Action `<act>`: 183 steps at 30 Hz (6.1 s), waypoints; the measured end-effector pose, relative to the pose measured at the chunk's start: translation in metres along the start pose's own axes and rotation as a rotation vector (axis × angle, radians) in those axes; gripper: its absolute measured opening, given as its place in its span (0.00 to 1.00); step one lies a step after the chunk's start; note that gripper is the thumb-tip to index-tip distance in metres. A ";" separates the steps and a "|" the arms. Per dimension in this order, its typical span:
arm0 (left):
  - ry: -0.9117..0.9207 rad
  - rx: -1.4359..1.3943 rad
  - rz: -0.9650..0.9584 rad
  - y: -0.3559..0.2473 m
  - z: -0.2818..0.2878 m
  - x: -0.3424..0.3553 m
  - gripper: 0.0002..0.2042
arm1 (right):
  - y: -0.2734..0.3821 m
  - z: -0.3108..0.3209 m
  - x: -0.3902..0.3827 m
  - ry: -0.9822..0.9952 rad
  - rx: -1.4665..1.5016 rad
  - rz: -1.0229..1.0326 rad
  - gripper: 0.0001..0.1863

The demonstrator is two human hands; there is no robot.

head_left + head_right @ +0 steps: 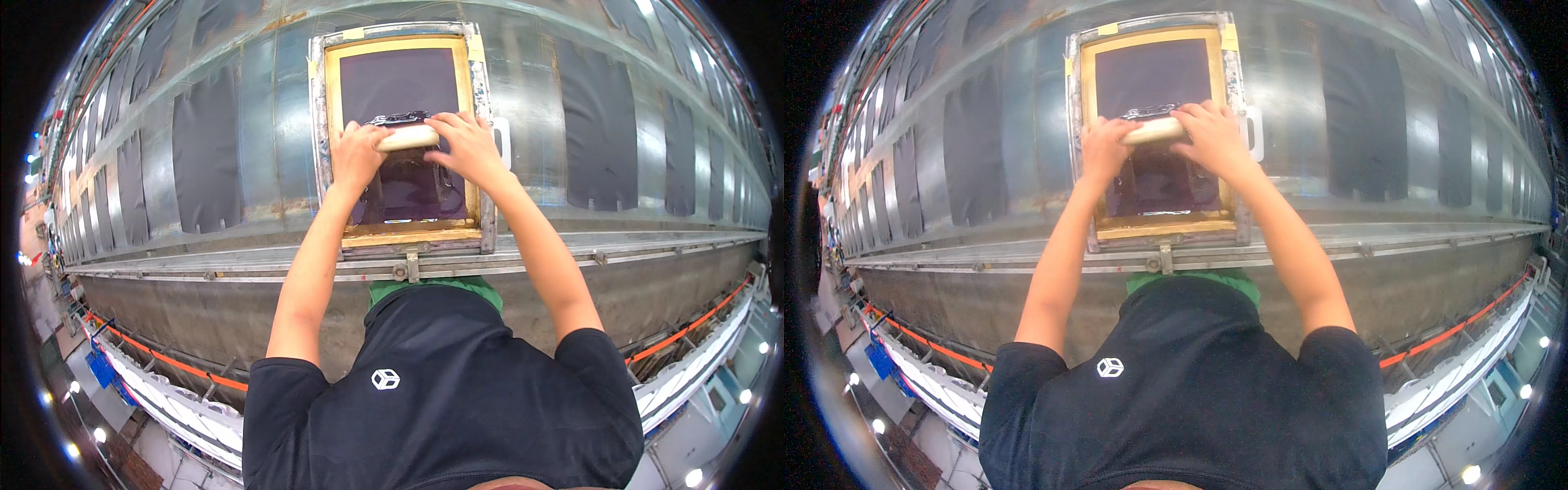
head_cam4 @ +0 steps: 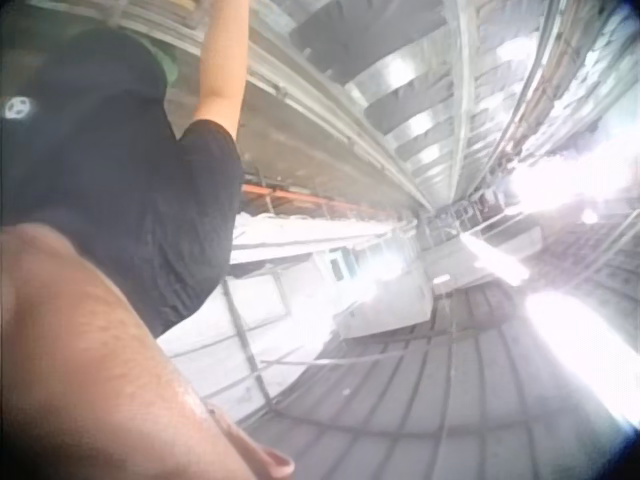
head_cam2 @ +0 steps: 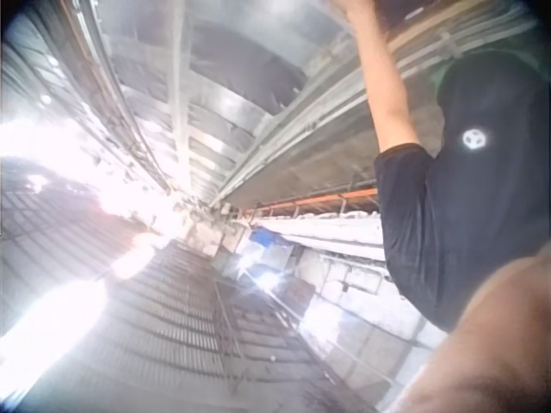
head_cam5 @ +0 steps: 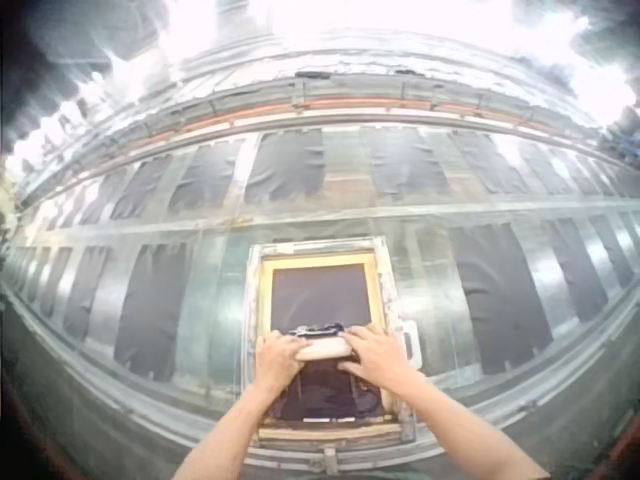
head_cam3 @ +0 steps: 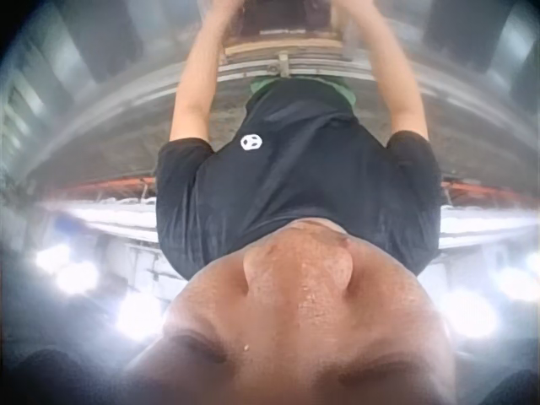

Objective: The person uses a squeegee to spread dark ink across a screen printing frame mounted on a conveyor. They repeatedly pull the squeegee across the mesh to ensure even coverage, then lift the frame to inspect the ink distribution before continuing the process.

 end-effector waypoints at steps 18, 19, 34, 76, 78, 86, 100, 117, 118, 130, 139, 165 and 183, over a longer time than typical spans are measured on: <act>-0.080 -0.035 0.073 0.000 -0.001 -0.005 0.15 | -0.014 -0.029 -0.004 -0.133 0.070 -0.008 0.23; -0.075 -0.036 0.041 0.002 -0.003 0.006 0.14 | -0.020 -0.029 0.005 -0.112 0.127 -0.008 0.23; 0.014 -0.064 0.038 -0.046 -0.004 -0.127 0.20 | -0.112 -0.016 -0.088 -0.535 0.755 -0.435 0.24; 0.060 -0.018 0.030 0.408 0.122 -0.295 0.28 | 0.241 -0.278 0.181 -0.720 0.630 -0.537 0.08; 0.003 -0.037 0.002 0.407 0.122 -0.309 0.26 | 0.237 -0.279 0.183 -0.703 0.607 -0.558 0.10; -0.018 0.020 -0.015 0.422 0.123 -0.252 0.26 | 0.246 -0.235 0.192 -0.268 -0.016 -0.447 0.19; 0.063 -0.018 0.012 0.453 0.095 -0.182 0.17 | 0.363 -0.308 0.174 -0.008 0.133 -0.004 0.23; 0.119 0.082 0.017 0.460 0.103 -0.139 0.19 | 0.348 -0.301 0.201 -0.116 0.099 0.000 0.20; 0.136 0.101 0.014 0.454 0.104 -0.162 0.19 | 0.355 -0.307 0.182 -0.096 0.115 -0.008 0.22; 0.079 -0.088 0.089 0.467 0.109 -0.169 0.17 | 0.255 -0.261 0.150 -0.548 0.439 -0.401 0.21; -0.159 0.002 -0.005 0.457 0.077 -0.194 0.26 | 0.212 -0.282 0.194 -0.770 0.646 -0.423 0.13; 0.051 0.011 0.063 0.863 0.201 -0.427 0.27 | 0.563 -0.548 0.400 -0.716 0.690 -0.456 0.11; 0.008 -0.136 0.064 0.938 0.190 -0.305 0.19 | 0.674 -0.520 0.439 -0.163 0.107 -0.048 0.33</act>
Point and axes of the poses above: each hand's wrist, its own x-axis towards the middle knuckle, its own z-axis out of the back of the hand, y = z × x, the point moved 4 cm from there along x, towards the middle knuckle, and after that the axes turned 13 degrees about x, right-handed, at the moved point
